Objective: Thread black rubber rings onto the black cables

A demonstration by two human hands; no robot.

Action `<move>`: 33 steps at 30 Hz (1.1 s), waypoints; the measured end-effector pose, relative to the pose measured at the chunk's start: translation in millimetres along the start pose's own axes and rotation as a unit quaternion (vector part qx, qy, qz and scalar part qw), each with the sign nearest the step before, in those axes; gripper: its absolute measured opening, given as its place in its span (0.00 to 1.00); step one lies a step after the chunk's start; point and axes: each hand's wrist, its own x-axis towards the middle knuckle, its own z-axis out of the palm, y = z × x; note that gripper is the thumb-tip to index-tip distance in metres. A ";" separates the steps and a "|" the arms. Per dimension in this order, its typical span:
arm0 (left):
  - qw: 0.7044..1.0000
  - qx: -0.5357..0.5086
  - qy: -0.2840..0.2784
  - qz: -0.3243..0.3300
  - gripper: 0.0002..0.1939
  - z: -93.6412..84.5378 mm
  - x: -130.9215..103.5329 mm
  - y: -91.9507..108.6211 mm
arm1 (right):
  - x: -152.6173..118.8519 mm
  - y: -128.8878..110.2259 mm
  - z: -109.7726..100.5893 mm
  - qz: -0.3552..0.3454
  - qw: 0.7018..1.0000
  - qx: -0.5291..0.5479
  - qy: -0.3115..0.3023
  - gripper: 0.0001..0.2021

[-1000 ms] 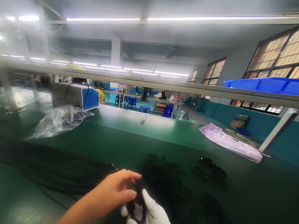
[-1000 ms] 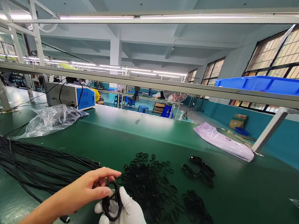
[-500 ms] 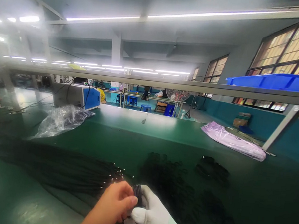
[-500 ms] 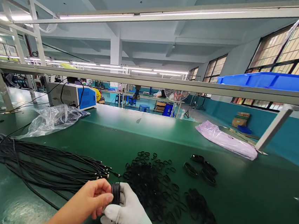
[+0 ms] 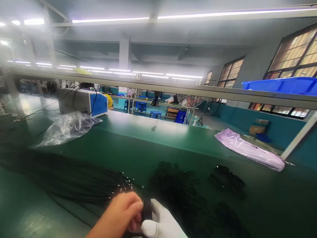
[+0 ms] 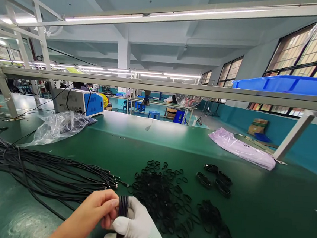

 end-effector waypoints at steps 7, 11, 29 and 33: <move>0.928 0.256 0.128 0.238 0.17 0.8 -3.3 -10.8 | 1.0 4.4 5.5 -0.004 1.000 0.019 -0.020 0.25; 0.945 0.215 0.115 0.217 0.16 -0.2 3.5 -10.6 | 3.7 6.9 2.6 -0.010 1.000 0.016 -0.023 0.28; 0.990 0.022 -0.098 0.097 0.22 -31.7 23.2 -9.1 | 0.3 -5.5 1.7 0.052 0.998 -0.003 0.020 0.25; 0.987 0.108 -0.015 0.119 0.22 -33.0 18.0 -10.9 | -4.8 -8.9 -5.7 0.016 0.997 -0.050 0.063 0.25</move>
